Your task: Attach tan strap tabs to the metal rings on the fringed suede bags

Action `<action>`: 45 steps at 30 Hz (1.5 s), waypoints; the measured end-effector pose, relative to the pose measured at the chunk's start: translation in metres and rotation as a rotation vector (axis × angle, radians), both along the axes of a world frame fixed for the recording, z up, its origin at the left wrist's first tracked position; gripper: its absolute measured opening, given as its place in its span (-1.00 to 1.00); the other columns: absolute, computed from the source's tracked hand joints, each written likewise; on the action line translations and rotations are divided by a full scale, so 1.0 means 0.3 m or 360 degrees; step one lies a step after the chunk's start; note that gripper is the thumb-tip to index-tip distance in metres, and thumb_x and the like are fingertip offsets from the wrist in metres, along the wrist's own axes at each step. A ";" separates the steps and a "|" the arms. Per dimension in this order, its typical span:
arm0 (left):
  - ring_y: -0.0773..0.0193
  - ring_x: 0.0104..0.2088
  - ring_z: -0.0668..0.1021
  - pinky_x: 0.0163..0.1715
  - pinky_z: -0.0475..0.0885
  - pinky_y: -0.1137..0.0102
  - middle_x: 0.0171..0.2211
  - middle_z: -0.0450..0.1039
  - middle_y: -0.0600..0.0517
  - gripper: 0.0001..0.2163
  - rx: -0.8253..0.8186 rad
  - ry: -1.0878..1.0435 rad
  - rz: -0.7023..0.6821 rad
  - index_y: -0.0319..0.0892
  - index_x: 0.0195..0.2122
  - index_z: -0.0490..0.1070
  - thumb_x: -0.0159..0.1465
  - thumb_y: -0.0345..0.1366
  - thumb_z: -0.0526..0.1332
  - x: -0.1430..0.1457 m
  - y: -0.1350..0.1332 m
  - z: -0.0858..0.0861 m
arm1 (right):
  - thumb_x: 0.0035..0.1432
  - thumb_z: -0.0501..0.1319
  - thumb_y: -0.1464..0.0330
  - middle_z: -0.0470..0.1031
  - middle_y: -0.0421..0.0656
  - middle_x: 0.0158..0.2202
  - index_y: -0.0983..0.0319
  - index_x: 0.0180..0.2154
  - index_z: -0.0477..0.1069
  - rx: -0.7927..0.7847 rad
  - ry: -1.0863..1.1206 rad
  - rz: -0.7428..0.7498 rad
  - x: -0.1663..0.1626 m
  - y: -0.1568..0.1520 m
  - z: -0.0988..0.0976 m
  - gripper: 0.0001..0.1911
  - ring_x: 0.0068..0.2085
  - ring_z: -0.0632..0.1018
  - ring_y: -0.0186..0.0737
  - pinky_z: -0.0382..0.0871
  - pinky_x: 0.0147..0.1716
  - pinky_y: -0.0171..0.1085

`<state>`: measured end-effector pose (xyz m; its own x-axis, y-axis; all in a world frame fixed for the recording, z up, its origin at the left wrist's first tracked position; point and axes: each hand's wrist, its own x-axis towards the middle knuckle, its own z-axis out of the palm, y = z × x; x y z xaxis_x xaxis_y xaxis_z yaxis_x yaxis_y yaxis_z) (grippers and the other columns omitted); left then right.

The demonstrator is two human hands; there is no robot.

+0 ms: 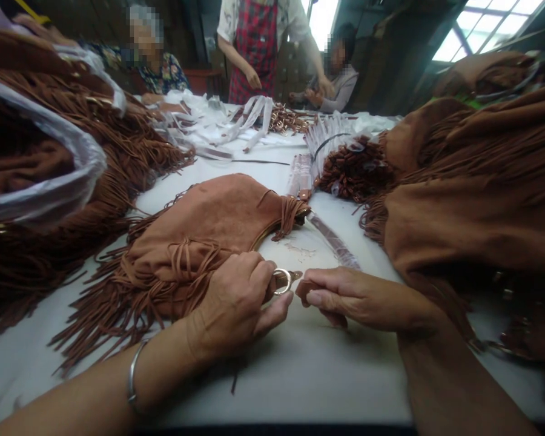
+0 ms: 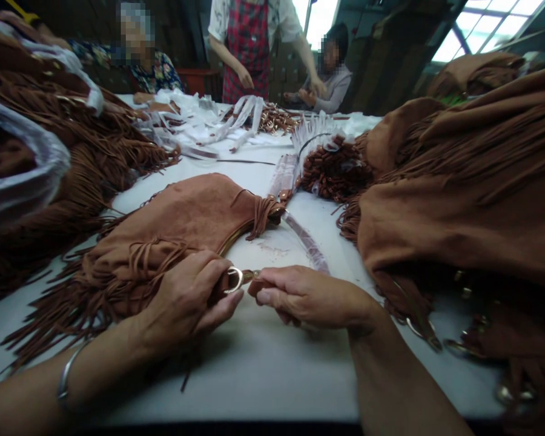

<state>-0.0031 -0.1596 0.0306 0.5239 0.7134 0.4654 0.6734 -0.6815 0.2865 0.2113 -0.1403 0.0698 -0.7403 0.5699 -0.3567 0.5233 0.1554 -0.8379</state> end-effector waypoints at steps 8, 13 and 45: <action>0.19 -0.36 0.29 -0.39 0.24 0.31 -0.38 0.23 -0.04 -0.83 -0.0020 0.0180 -0.0237 -0.25 -0.33 0.27 0.25 -0.25 0.01 -0.003 0.007 -0.034 | 0.17 0.12 0.24 0.20 -0.29 -0.62 0.35 -0.38 0.33 -0.0446 0.0106 0.0117 0.019 0.014 -0.024 -0.73 -0.65 0.27 -0.48 0.12 -0.73 -0.52; 0.20 -0.37 0.29 -0.40 0.24 0.32 -0.37 0.23 -0.02 -0.82 -0.0074 0.0304 -0.0281 -0.23 -0.33 0.25 0.26 -0.23 0.00 0.003 0.004 -0.043 | 0.17 0.10 0.22 0.19 -0.31 -0.64 0.34 -0.38 0.31 -0.0502 0.0102 0.0215 0.004 0.014 -0.050 -0.72 -0.68 0.23 -0.49 0.10 -0.75 -0.52; 0.21 -0.36 0.31 -0.37 0.30 0.34 -0.35 0.22 -0.02 -0.86 -0.0152 0.0464 -0.0458 -0.25 -0.27 0.25 0.27 -0.29 0.02 -0.030 0.039 -0.037 | 0.10 0.13 0.15 0.15 -0.33 -0.72 0.34 -0.46 0.30 -0.0571 0.0032 -0.0017 -0.043 0.016 -0.085 -0.65 -0.72 0.19 -0.50 0.00 -0.79 -0.53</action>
<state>-0.0121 -0.1480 0.0196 0.8082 0.5514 0.2068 0.5216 -0.8333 0.1833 0.1985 -0.1356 0.0442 -0.7439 0.4189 -0.5207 0.5060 -0.1558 -0.8483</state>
